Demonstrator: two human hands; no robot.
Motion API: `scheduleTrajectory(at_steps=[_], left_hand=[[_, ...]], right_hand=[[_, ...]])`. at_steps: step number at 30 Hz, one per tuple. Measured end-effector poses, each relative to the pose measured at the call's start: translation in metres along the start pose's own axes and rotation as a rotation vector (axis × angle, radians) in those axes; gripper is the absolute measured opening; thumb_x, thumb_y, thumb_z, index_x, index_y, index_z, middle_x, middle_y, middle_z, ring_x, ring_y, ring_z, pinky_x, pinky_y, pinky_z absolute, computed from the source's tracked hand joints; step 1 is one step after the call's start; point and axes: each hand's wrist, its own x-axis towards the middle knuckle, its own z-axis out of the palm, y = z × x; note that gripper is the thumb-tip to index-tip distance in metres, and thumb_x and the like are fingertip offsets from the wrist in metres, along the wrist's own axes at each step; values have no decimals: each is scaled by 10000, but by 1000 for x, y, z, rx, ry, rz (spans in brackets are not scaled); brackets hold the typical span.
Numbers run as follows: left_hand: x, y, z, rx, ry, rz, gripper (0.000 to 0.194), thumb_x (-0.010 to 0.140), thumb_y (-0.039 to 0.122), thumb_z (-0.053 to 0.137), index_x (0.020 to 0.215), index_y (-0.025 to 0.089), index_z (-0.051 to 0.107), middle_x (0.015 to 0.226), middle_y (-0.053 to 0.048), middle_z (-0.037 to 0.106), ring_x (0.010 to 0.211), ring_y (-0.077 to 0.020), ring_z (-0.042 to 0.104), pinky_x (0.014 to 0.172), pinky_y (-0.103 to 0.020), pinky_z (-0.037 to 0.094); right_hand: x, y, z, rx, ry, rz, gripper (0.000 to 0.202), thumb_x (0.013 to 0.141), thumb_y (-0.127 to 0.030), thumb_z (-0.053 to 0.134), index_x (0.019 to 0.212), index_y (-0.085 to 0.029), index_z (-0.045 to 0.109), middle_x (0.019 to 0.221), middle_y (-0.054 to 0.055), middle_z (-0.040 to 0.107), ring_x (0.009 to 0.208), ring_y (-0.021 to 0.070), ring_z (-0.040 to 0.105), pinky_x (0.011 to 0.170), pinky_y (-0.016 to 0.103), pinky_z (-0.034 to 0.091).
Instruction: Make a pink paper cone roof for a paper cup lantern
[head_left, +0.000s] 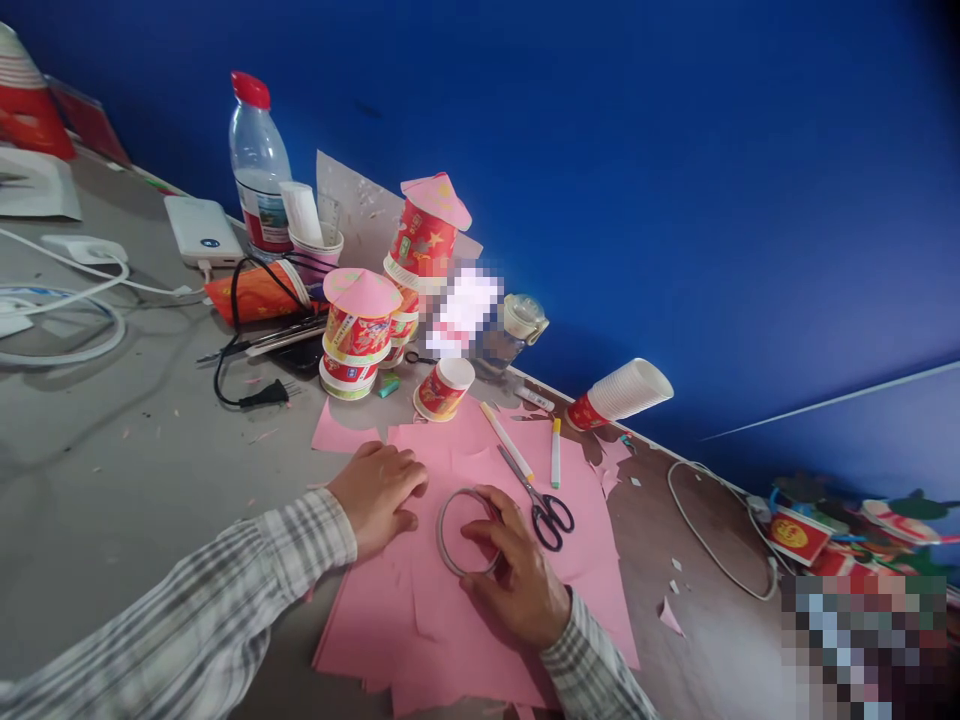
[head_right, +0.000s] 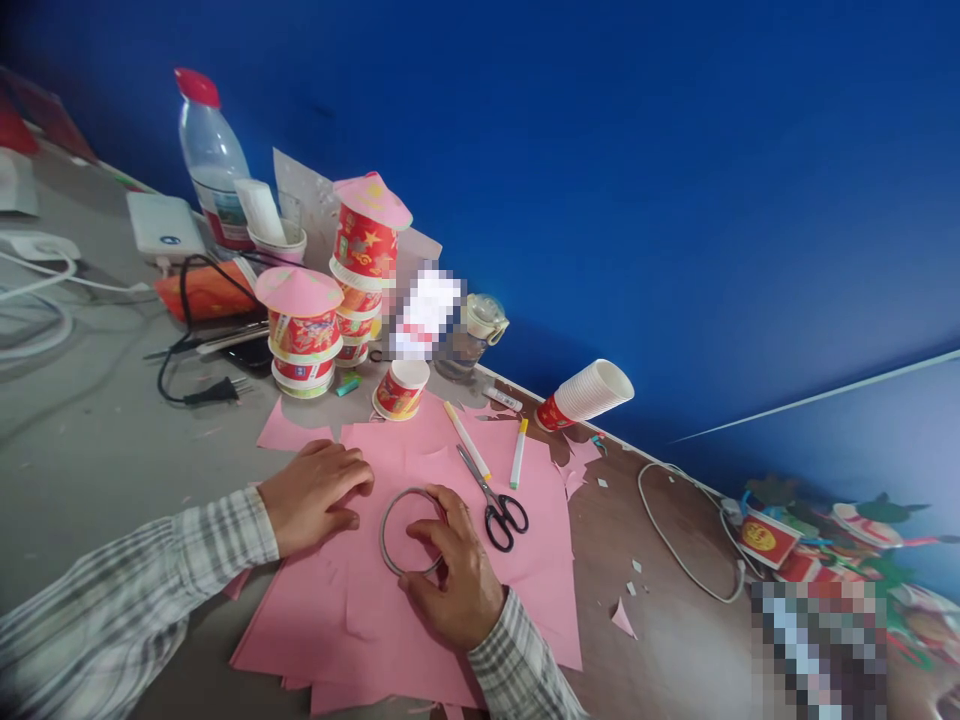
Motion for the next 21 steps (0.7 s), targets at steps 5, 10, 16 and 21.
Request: scheduleTrajectory(at_steps=[5, 10, 16, 21], left_hand=[[0, 0, 0, 0, 1, -2, 325, 548, 376, 707, 742, 291, 461, 750, 92, 534, 743, -162, 478, 709, -326, 272], [0, 1, -1, -1, -1, -8, 321, 547, 379, 708, 736, 289, 465, 760, 87, 535, 745, -164, 477, 713, -334, 274], [0, 1, -1, -2, -5, -7, 308, 552, 371, 705, 736, 286, 473, 751, 85, 542, 740, -167, 481, 707, -334, 274], [0, 1, 0, -3, -5, -8, 310, 553, 365, 706, 738, 288, 469, 763, 88, 548, 748, -167, 480, 715, -331, 270]], right_hand=[[0, 1, 1, -11, -1, 8, 345, 612, -325, 727, 929, -233, 623, 1278, 88, 427, 1175, 316, 421, 953, 396, 404], [0, 2, 1, -19, -1, 1, 347, 607, -337, 731, 921, -233, 624, 1280, 88, 431, 1175, 318, 423, 953, 398, 405], [0, 2, 1, -14, -1, 11, 369, 586, -330, 746, 921, -230, 629, 1287, 91, 429, 1170, 325, 431, 945, 406, 410], [1, 3, 1, -9, 1, 7, 372, 581, -347, 754, 912, -230, 631, 1283, 95, 433, 1161, 331, 437, 929, 410, 423]])
